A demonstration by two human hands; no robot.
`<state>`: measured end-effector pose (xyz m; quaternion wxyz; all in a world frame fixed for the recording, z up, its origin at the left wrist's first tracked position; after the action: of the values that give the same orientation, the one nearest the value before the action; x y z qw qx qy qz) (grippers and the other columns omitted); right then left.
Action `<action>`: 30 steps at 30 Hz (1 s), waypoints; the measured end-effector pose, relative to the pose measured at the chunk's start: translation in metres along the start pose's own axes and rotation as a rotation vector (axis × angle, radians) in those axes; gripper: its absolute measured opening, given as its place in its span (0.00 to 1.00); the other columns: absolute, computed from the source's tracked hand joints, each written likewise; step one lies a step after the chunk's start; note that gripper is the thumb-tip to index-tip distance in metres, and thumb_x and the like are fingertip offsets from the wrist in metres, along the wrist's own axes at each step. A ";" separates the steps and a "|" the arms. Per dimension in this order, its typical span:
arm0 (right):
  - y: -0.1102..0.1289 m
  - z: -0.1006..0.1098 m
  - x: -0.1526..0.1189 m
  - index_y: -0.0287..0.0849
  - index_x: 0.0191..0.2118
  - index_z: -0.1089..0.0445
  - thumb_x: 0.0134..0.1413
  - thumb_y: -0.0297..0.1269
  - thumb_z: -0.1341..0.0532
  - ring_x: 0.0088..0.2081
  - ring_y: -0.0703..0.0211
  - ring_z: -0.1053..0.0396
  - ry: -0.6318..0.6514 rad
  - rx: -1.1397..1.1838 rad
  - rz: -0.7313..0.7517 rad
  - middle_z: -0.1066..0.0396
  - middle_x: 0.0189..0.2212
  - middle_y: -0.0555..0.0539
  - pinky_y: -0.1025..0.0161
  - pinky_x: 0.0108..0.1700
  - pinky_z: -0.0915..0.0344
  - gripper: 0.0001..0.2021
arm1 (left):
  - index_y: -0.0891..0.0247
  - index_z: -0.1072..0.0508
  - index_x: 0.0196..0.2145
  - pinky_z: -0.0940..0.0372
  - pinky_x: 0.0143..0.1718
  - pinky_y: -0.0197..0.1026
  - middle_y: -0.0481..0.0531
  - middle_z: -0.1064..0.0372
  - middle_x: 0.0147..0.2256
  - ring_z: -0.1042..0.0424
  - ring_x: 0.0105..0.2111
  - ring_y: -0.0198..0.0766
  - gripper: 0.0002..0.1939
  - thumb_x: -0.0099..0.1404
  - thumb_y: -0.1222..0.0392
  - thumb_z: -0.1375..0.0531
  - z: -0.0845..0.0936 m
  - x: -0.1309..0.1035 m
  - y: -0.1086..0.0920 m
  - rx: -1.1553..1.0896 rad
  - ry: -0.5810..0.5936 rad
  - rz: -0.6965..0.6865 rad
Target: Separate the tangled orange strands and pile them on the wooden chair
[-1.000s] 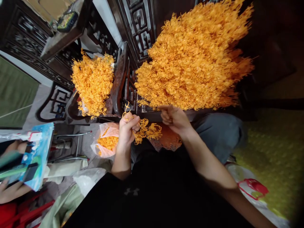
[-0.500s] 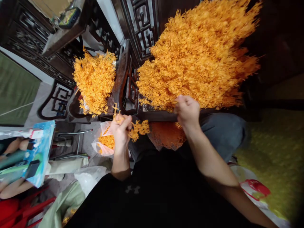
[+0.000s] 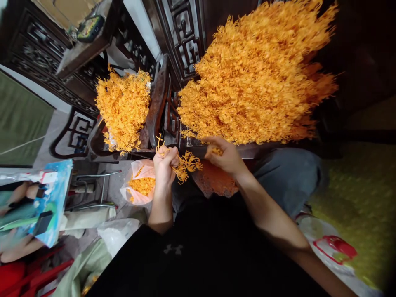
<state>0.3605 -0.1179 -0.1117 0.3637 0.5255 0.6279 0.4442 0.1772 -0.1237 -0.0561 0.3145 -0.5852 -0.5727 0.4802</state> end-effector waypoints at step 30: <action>-0.002 0.020 -0.050 0.41 0.46 0.23 0.58 0.48 0.31 0.16 0.72 0.48 -0.282 0.265 -0.068 0.39 0.21 0.55 0.68 0.19 0.57 0.17 | 0.61 0.56 0.27 0.60 0.20 0.31 0.39 0.60 0.23 0.60 0.20 0.25 0.36 0.60 0.53 0.27 -0.001 -0.011 -0.003 -0.103 -0.120 -0.191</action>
<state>0.3875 -0.1639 -0.1214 0.3905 0.6041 0.6413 0.2671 0.1778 -0.1336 -0.0506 0.2934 -0.5136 -0.6676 0.4521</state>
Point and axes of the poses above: each hand's wrist, its own x-axis towards the middle knuckle, its own z-axis out of the back of the hand, y = z × x, the point moved 7 cm from there along x, towards the middle knuckle
